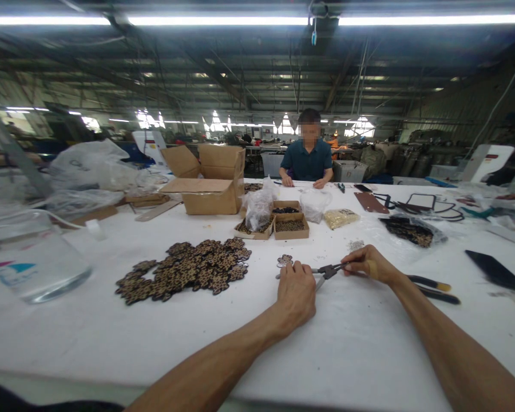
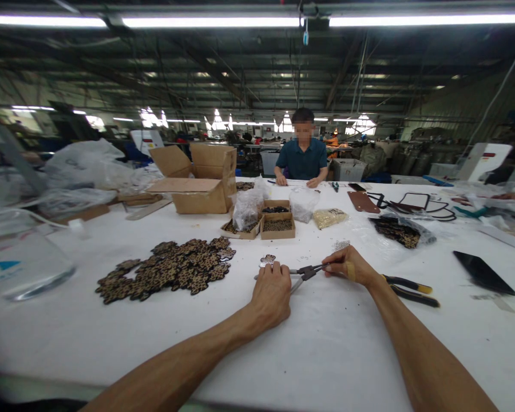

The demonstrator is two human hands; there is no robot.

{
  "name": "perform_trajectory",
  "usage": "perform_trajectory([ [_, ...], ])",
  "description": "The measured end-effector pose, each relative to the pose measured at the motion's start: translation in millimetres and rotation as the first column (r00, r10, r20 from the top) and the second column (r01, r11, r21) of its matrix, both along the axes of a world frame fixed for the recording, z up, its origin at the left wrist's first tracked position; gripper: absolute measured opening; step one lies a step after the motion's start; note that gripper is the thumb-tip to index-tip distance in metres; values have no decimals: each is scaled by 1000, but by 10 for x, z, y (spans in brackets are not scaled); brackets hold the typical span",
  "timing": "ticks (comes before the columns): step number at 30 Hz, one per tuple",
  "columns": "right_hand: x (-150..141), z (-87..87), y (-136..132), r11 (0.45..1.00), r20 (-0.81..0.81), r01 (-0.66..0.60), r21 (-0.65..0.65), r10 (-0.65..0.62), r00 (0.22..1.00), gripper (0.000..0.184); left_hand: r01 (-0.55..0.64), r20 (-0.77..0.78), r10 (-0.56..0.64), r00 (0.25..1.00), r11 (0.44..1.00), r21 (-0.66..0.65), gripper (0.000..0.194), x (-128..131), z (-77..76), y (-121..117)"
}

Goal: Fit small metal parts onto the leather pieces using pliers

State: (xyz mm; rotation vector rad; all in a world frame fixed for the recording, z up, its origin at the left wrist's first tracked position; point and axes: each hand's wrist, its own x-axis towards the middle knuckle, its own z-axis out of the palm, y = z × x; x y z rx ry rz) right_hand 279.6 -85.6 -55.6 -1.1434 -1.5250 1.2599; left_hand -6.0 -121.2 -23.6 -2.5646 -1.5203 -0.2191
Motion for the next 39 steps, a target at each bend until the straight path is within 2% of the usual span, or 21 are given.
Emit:
perform_trajectory([
  [25,-28,34,-28,1000,-4,4,2,-4,1000,44,-10,1,10,1000,1000,-24,51,11,-1,-6],
  [39,-6,-17,-8,1000,-10,4,-11,-4,1000,45,-13,-7,13,1000,1000,-19,51,4,-1,-11],
])
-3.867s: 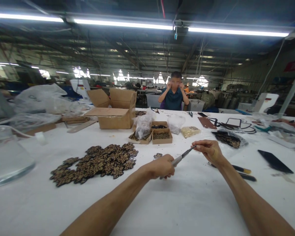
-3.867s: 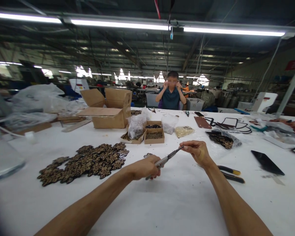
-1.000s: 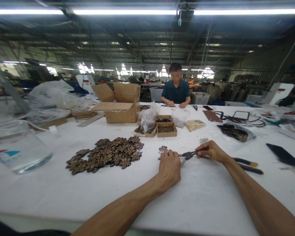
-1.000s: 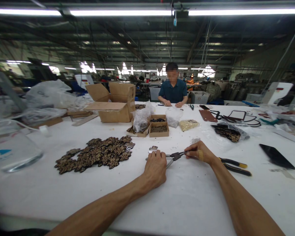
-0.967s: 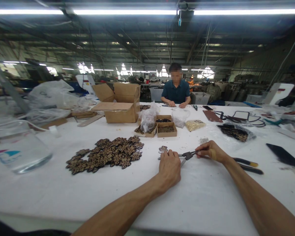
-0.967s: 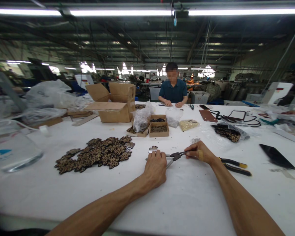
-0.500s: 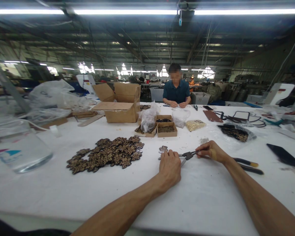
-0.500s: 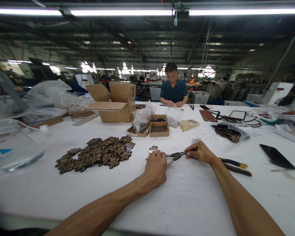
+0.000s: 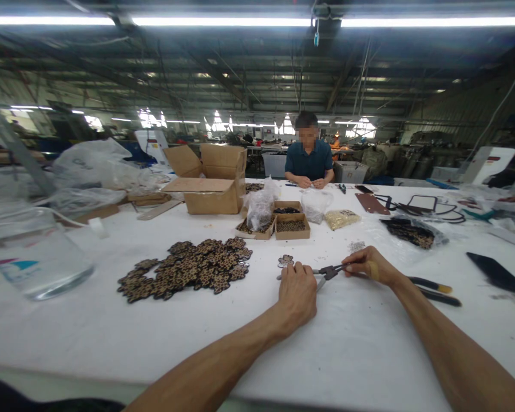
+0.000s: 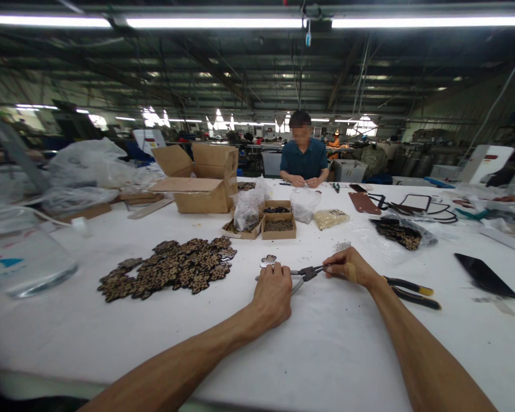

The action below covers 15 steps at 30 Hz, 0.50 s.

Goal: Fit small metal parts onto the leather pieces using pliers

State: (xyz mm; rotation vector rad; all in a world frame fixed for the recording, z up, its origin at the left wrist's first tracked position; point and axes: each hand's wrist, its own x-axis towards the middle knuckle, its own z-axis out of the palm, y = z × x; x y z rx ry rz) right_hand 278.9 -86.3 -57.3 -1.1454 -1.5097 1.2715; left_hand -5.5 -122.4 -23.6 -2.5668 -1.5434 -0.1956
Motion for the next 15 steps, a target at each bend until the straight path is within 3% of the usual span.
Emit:
perform_trajectory([
  [9,5,9,-10,1000,11,-4,7,4,1000,42,17,-3,-17,1000,1000,-2,49,-7,-9,10],
  [15,0,4,10,999,-44,13,41,-12,999,43,-17,15,16,1000,993,117,56,0,50,-57],
])
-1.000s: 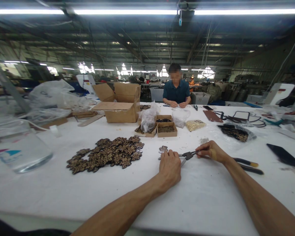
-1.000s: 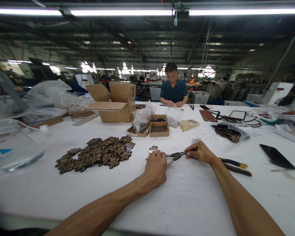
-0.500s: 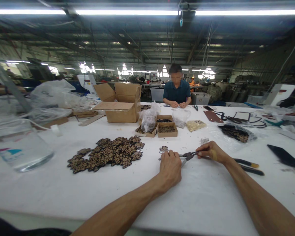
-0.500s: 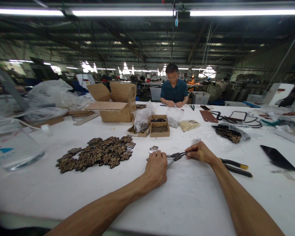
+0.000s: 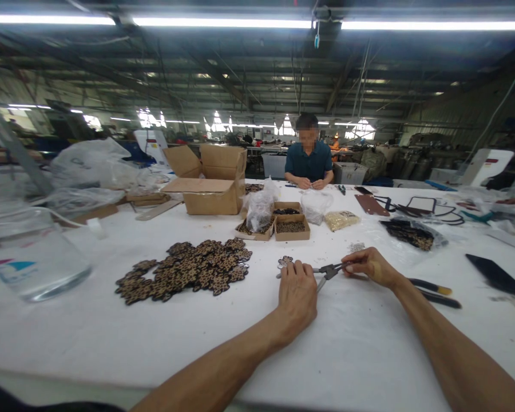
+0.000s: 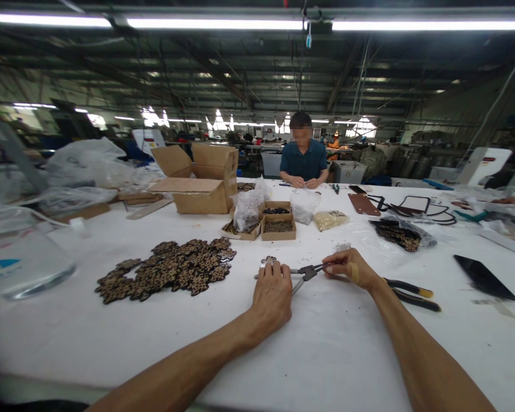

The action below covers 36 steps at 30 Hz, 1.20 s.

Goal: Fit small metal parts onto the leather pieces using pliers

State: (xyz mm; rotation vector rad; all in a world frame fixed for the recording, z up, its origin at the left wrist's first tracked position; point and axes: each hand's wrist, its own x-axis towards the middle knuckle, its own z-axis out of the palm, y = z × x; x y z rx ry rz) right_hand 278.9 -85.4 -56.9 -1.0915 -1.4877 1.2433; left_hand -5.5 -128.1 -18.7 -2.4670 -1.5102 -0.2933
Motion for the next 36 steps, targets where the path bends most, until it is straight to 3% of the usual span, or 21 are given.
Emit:
perform_trajectory([
  [8,-12,-95,67,999,-189,22,34,-15,982,41,13,13,-16,1000,980,201,52,39,-53,-17],
  [16,-11,-57,48,1000,-213,8,26,-2,977,38,26,30,-32,999,980,196,49,25,-33,-31],
  [24,4,-84,58,994,-192,71,-88,-87,977,43,3,-4,-3,1000,999,35,56,-10,-10,-1],
  [28,-24,-123,109,990,-173,94,-103,-111,979,46,59,-32,-61,998,995,-75,65,-65,18,58],
  [33,-115,-144,193,980,-105,201,-10,-201,974,46,104,-4,-108,994,966,-236,46,-189,219,181],
  [36,-222,-129,246,985,47,167,48,-169,985,48,107,74,-87,993,933,-343,41,-296,356,291],
])
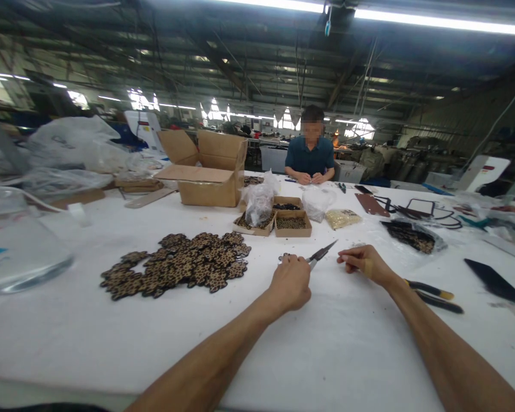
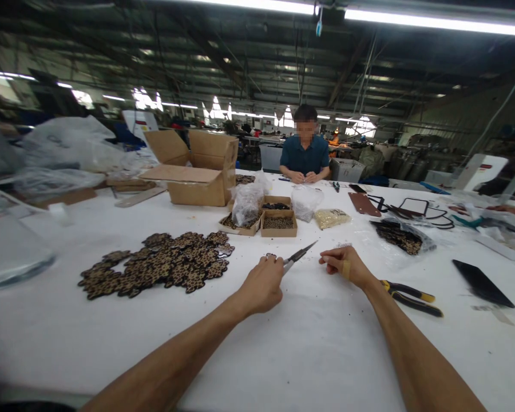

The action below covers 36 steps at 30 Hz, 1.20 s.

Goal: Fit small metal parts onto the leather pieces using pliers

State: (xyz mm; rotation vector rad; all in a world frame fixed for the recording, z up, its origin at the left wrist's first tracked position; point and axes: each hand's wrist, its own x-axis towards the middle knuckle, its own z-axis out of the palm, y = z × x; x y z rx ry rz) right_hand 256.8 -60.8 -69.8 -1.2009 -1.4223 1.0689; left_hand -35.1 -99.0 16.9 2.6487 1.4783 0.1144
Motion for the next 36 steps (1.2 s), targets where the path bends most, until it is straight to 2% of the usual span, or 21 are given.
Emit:
perform_trajectory([
  [2,-15,20,37,1000,128,-13,16,11,992,51,-16,51,18,999,999,-42,35,-63,60,69],
  [3,17,32,54,999,200,23,42,-31,979,52,-28,67,31,997,998,-54,33,-86,79,98],
  [5,168,47,79,974,363,175,143,-216,906,46,-56,82,63,995,995,-76,30,-113,95,140],
  [6,280,47,84,945,468,248,212,-321,824,41,-70,85,78,993,994,-87,29,-117,95,154],
  [8,531,28,79,883,663,359,301,-465,587,28,-89,91,98,991,991,-96,28,-114,84,170],
  [10,747,-15,62,845,786,446,295,-480,389,28,-95,103,105,989,991,-92,27,-101,67,179],
  [12,872,-71,51,856,854,461,235,-409,323,35,-101,117,112,987,991,-93,27,-87,55,184],
  [14,906,-122,60,889,879,417,190,-343,332,35,-109,126,122,984,988,-107,27,-74,50,187],
  [17,873,-172,112,913,861,360,190,-331,386,24,-116,131,131,983,986,-116,25,-58,58,185],
  [21,858,-203,192,906,824,374,198,-361,437,16,-132,132,149,980,982,-133,25,-33,77,167],
  [27,882,-221,242,901,804,388,194,-373,463,14,-149,112,166,980,977,-150,27,18,82,130],
  [36,811,-172,276,913,799,372,167,-347,491,13,-131,97,142,985,985,-113,25,19,4,160],
])
